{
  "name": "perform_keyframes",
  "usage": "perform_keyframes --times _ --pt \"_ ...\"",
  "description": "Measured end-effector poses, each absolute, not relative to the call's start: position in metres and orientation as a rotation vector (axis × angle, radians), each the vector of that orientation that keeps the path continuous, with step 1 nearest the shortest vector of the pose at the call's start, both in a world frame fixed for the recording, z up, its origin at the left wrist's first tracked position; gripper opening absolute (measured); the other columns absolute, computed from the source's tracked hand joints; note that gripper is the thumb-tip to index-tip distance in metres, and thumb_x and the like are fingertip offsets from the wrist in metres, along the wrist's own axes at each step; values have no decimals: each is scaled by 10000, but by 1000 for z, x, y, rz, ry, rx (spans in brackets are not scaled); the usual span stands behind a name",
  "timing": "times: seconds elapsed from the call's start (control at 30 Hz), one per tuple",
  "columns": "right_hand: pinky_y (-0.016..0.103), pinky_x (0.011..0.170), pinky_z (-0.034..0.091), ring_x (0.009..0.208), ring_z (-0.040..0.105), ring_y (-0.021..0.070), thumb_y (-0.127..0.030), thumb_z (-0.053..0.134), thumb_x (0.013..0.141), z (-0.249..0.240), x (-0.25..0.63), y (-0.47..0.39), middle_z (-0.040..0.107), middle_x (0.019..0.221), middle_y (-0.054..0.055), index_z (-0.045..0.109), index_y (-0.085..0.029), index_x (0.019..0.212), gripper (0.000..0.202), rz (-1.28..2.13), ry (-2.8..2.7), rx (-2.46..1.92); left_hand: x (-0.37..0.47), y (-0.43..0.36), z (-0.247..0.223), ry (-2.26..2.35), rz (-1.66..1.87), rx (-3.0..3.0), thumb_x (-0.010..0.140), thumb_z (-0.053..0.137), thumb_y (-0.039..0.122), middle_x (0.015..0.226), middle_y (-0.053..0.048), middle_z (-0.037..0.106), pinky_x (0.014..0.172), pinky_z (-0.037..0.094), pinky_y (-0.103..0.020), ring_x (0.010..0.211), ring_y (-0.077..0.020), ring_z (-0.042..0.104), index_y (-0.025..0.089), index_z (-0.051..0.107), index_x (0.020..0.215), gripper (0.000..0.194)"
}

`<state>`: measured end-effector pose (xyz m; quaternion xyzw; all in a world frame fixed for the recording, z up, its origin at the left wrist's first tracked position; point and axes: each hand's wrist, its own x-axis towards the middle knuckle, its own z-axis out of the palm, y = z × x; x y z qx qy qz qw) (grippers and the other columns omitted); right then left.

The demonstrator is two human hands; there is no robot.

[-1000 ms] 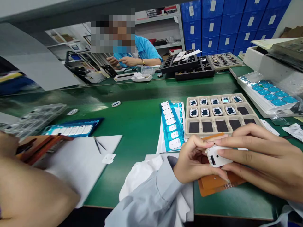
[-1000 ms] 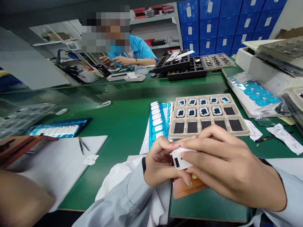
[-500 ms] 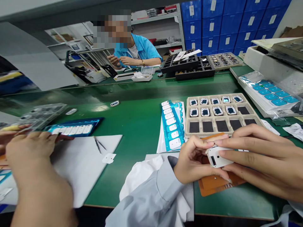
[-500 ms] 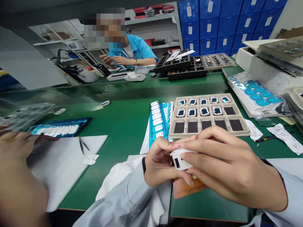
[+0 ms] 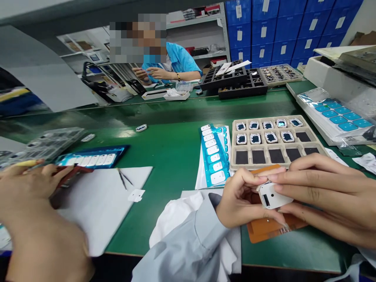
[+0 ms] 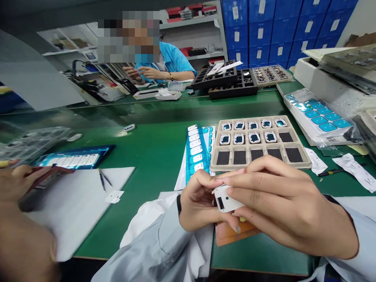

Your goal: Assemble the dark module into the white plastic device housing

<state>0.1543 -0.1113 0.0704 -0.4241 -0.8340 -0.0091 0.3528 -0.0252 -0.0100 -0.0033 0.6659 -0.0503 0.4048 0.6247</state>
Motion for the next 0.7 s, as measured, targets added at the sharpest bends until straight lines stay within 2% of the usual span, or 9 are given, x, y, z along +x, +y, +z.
perform_keyframes --times 0.23,0.37,0.47,0.6,0.7 --pt "404 739 603 960 638 246 -118 622 910 72 152 -109 723 1093 90 624 -165 1228 322 -6 -2128 -1084 -26 -10 -4 -74 920 1495 585 906 175 1257 -116 677 908 608 -300 1186 -266 639 214 434 1021 643" --pt "396 737 598 940 638 238 -94 618 906 75 150 -109 733 1081 89 637 -142 1201 299 -3 -2125 -1069 -26 -11 -1 -101 921 1478 602 894 125 1279 -92 671 926 597 -292 1199 -252 633 223 447 1035 630" --pt "393 742 603 943 634 238 -90 619 903 76 149 -108 731 1095 98 641 -120 1188 287 11 -2122 -1062 -26 -12 0 -74 914 1487 609 896 157 1262 -101 678 925 600 -307 1199 -262 633 218 440 1017 615" --pt "404 726 616 932 647 241 -103 600 917 77 148 -108 734 1090 83 628 -168 1222 313 29 -2113 -1080 -26 -11 1 -54 905 1497 598 901 205 1254 -113 680 938 600 -332 1212 -279 620 216 429 995 616" --pt "396 731 616 927 649 232 -131 592 933 76 149 -107 733 1088 79 637 -182 1208 283 23 -2119 -1094 -25 -11 2 -89 925 1490 592 899 168 1270 -112 673 948 596 -320 1221 -279 608 216 435 1009 625"
